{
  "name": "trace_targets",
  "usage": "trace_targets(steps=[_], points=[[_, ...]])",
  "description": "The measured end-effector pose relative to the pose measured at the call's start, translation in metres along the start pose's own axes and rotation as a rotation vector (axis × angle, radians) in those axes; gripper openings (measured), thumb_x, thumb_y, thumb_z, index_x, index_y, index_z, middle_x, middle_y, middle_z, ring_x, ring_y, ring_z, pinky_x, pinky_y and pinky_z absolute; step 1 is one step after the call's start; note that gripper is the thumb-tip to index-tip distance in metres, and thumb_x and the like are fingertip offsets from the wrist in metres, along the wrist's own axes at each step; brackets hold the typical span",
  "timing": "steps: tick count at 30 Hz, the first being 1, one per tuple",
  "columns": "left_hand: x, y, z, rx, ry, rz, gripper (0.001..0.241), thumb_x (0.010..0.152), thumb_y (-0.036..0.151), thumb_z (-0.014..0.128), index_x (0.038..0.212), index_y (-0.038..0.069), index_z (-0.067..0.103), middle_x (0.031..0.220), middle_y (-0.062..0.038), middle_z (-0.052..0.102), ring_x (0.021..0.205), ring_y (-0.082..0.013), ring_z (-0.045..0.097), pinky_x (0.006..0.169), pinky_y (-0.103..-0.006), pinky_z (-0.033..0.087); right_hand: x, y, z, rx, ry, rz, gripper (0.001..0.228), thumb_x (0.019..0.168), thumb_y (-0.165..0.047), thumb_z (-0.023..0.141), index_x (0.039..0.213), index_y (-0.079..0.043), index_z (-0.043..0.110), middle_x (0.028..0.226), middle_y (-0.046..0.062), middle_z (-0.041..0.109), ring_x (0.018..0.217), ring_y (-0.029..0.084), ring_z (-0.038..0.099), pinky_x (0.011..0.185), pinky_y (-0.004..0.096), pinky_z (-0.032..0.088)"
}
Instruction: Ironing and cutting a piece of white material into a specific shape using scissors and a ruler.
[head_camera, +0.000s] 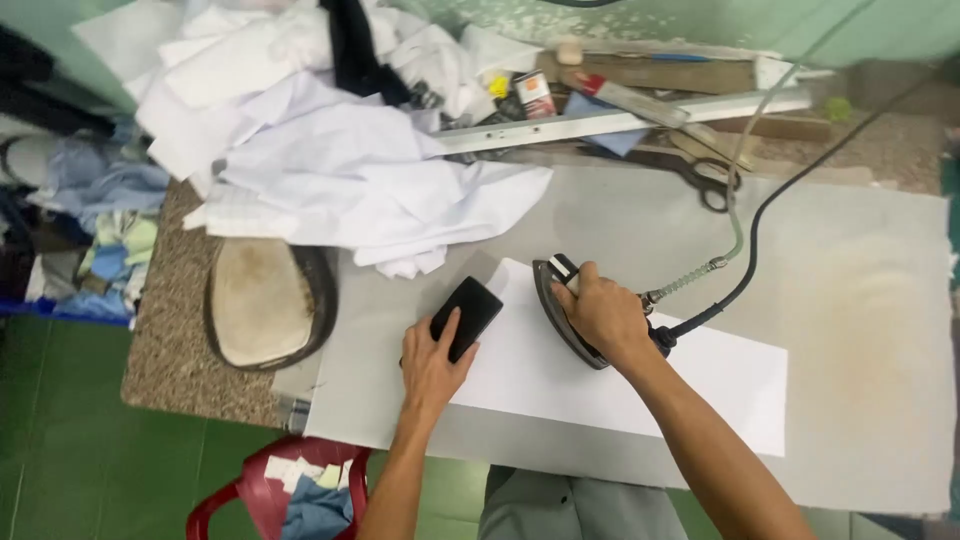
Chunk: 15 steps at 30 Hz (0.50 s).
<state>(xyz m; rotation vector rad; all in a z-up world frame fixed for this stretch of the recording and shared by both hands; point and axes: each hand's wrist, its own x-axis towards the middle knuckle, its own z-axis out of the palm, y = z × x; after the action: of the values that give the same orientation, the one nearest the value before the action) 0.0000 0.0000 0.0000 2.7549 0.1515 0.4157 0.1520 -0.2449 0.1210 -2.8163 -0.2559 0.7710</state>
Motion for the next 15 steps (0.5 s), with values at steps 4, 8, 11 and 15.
trace_targets(steps=[4, 8, 11, 15], points=[[0.046, 0.046, 0.047, -0.033, -0.048, 0.163, 0.060, 0.087, 0.045, 0.080, 0.140, 0.021, 0.066, 0.107, -0.016, 0.061, 0.097, -0.0286, 0.060, 0.084, -0.0396, 0.052, -0.018, 0.053, 0.000, 0.054, 0.065, 0.121, 0.047, 0.106, -0.052, 0.047, 0.108, -0.006, 0.057, 0.084, 0.020, 0.074, 0.083, 0.037, 0.078, 0.071, 0.047, 0.063], [0.055, 0.070, 0.071, 0.032, -0.052, 0.226, 0.062, 0.086, 0.045, 0.081, 0.140, 0.022, 0.064, 0.113, -0.018, 0.061, 0.099, -0.0312, 0.060, 0.086, -0.0436, 0.051, -0.043, 0.104, -0.003, 0.098, 0.111, 0.239, 0.047, 0.105, -0.052, 0.047, 0.105, -0.006, 0.058, 0.084, 0.021, 0.075, 0.084, 0.038, 0.078, 0.073, 0.047, 0.063], [0.059, 0.078, 0.064, 0.046, -0.082, 0.219, 0.063, 0.086, 0.046, 0.080, 0.141, 0.022, 0.064, 0.116, -0.019, 0.062, 0.102, -0.0336, 0.061, 0.089, -0.0458, 0.051, -0.060, 0.138, -0.010, 0.126, 0.124, 0.317, 0.046, 0.105, -0.051, 0.048, 0.105, -0.006, 0.058, 0.084, 0.021, 0.075, 0.084, 0.037, 0.078, 0.074, 0.047, 0.063], [0.058, 0.082, 0.062, 0.114, -0.134, 0.159, 0.065, 0.087, 0.051, 0.077, 0.145, 0.024, 0.062, 0.127, -0.018, 0.062, 0.115, -0.0336, 0.061, 0.097, -0.0477, 0.049, -0.075, 0.182, -0.016, 0.183, 0.168, 0.371, 0.044, 0.104, -0.047, 0.051, 0.105, -0.005, 0.060, 0.086, 0.023, 0.076, 0.086, 0.039, 0.078, 0.075, 0.048, 0.063]])
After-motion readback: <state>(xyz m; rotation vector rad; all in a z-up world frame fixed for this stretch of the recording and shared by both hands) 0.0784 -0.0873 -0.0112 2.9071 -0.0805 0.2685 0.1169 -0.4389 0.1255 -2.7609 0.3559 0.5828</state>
